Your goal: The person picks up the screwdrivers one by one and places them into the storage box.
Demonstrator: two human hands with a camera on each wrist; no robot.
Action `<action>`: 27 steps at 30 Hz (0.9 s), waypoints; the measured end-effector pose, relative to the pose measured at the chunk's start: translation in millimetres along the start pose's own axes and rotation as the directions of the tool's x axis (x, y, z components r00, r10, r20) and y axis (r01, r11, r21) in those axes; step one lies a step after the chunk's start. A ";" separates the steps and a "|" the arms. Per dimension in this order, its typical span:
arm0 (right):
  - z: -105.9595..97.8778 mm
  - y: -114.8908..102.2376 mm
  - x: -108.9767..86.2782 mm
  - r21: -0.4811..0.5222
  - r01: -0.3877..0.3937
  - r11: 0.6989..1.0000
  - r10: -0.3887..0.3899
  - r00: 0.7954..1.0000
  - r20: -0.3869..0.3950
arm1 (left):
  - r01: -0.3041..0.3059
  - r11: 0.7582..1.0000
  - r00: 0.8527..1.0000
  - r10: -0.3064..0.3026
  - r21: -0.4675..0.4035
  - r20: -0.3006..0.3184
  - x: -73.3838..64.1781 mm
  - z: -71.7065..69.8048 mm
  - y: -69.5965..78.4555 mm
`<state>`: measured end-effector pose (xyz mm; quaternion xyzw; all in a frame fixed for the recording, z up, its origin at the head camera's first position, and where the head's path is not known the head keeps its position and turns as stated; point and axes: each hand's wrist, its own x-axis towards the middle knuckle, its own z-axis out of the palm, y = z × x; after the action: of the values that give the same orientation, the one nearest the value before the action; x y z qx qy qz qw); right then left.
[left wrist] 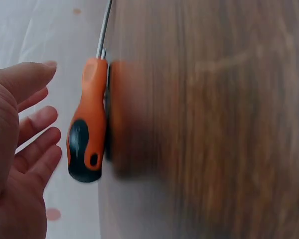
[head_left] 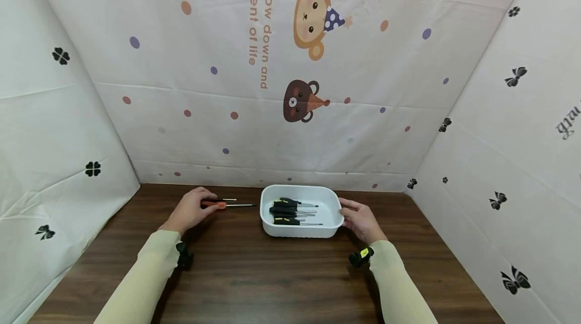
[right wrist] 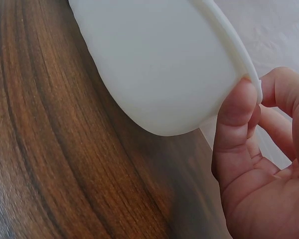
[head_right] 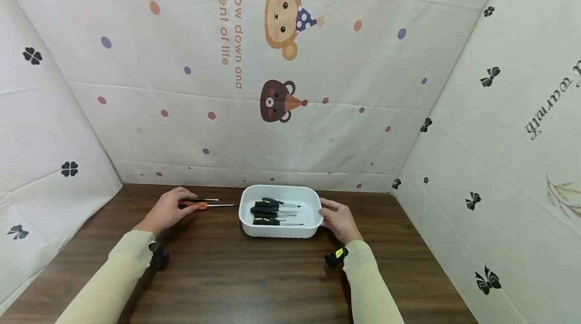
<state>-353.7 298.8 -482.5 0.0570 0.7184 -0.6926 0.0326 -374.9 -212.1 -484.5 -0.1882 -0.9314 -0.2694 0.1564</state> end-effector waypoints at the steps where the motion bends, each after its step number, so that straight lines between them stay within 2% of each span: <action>1: 0.0 -0.1 -0.1 -0.002 0.000 1.000 0.000 1.000 0.002 | 0.005 1.000 1.000 -0.005 0.002 0.001 -0.7 -0.7 -3.4; 7: 0.8 -1.8 -1.7 -0.006 -0.006 1.000 0.006 1.000 0.004 | 0.043 0.999 0.999 -0.043 -0.011 0.026 -3.6 -5.2 -18.6; 12: 1.5 -2.1 -3.1 -0.011 -0.008 1.000 0.008 1.000 -0.005 | 0.050 0.999 0.998 -0.050 -0.015 0.026 -3.8 -6.2 -27.7; 27: 0.9 -2.1 -0.7 -0.007 -0.008 1.000 0.008 1.000 -0.002 | 0.137 0.989 0.985 -0.130 -0.061 0.111 -0.8 -8.4 -36.4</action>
<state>-353.4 297.8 -480.4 0.0603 0.7204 -0.6900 0.0347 -388.4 -245.6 -494.2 -0.1449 -0.9392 -0.3006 0.0814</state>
